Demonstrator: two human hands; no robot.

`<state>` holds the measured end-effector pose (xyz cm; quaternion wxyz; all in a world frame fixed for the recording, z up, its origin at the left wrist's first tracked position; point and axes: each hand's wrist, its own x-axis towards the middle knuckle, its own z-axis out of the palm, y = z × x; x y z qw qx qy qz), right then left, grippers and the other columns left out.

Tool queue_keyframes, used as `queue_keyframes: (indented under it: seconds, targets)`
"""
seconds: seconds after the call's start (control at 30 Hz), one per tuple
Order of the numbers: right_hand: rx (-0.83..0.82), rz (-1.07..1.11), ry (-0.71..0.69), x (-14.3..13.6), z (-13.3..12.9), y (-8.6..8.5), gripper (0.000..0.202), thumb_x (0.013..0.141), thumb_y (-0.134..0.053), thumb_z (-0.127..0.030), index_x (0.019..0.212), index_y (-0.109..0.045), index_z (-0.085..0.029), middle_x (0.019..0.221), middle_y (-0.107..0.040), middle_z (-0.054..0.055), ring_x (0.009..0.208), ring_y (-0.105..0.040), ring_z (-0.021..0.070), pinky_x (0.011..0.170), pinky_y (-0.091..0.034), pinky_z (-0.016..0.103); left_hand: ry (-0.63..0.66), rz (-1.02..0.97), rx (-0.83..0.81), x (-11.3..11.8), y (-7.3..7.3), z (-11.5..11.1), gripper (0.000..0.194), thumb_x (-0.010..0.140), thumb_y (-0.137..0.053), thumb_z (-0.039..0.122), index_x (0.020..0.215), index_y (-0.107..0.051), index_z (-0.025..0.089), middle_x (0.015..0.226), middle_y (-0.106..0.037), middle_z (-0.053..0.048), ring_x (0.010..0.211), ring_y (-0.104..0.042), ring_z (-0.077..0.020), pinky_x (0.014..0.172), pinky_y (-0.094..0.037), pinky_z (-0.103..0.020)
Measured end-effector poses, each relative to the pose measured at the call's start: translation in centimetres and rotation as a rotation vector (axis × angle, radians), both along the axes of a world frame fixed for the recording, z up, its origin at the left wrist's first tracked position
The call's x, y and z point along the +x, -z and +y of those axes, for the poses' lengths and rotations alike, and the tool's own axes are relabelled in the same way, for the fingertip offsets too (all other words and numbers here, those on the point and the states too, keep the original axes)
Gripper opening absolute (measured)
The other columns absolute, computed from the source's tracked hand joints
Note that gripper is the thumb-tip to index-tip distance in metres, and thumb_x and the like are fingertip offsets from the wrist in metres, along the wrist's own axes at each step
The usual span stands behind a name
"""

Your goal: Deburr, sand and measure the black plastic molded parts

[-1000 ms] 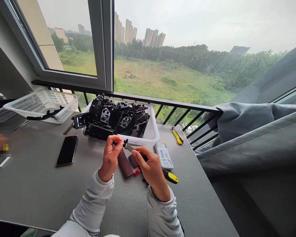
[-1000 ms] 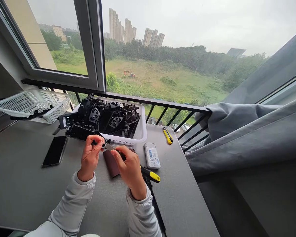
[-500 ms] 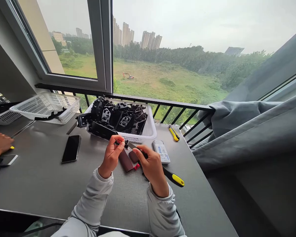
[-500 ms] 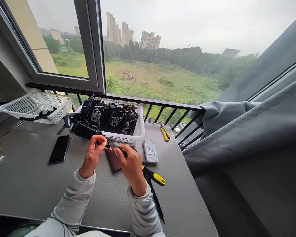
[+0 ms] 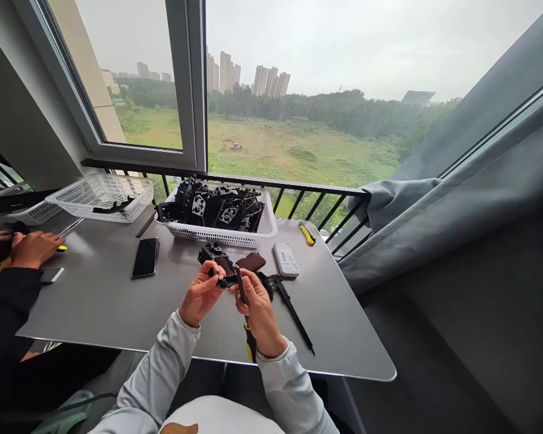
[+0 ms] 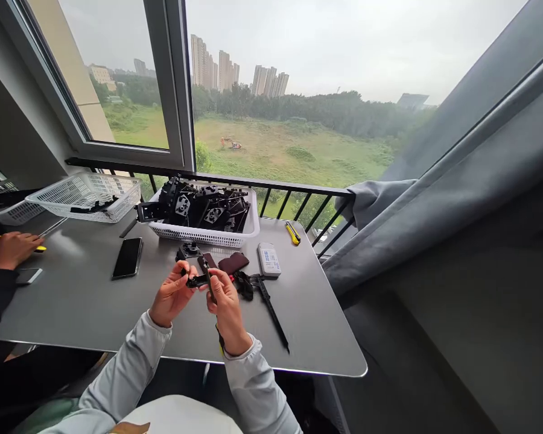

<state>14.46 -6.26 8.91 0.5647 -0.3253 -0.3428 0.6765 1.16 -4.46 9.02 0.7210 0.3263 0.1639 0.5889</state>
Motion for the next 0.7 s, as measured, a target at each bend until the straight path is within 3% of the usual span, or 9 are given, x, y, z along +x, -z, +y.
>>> queue_keyframes:
  seconds: [0.2,0.33,0.47,0.7]
  targets:
    - [-0.149,0.014,-0.068,-1.5,-2.2,3.2,0.058,0.063,-0.077,-0.062,0.096,-0.05,-0.022,0.062,-0.056,-0.009,0.034,-0.027,-0.0003,0.034,-0.01,0.015,-0.018,0.038,-0.185,-1.6,3.4,-3.0,0.034,0.067,-0.082,0.024,0.09,-0.057,0.021,0.075,-0.058,0.004,0.068,-0.063,-0.0123,0.07,-0.051,-0.027]
    - [-0.234,0.001,-0.073,-2.5,-2.8,5.1,0.06,0.061,-0.076,-0.064,0.092,-0.047,-0.022,0.06,-0.055,-0.01,0.033,-0.026,-0.0005,0.035,-0.009,0.016,-0.111,0.114,-0.332,-2.3,5.7,-4.0,0.045,0.06,-0.087,0.023,0.097,-0.061,0.021,0.075,-0.06,0.005,0.062,-0.061,-0.0085,0.058,-0.05,-0.019]
    - [-0.265,-0.033,-0.042,-3.2,-2.9,6.5,0.057,0.062,-0.074,-0.064,0.09,-0.045,-0.022,0.061,-0.055,-0.01,0.034,-0.026,-0.0006,0.036,-0.01,0.016,-0.288,0.189,-0.416,-2.1,7.4,-4.5,0.057,0.054,-0.089,0.026,0.105,-0.064,0.022,0.082,-0.066,0.003,0.068,-0.063,-0.0094,0.061,-0.054,-0.021]
    - [-0.343,-0.087,-0.082,-3.2,-1.6,8.3,0.051,0.067,-0.074,-0.06,0.086,-0.046,-0.022,0.055,-0.052,-0.01,0.033,-0.026,0.0005,0.037,-0.011,0.017,-0.414,0.458,-0.325,-1.6,9.5,-3.9,0.054,0.045,-0.089,0.039,0.089,-0.069,0.016,0.076,-0.067,0.0,0.073,-0.063,-0.0142,0.068,-0.057,-0.029]
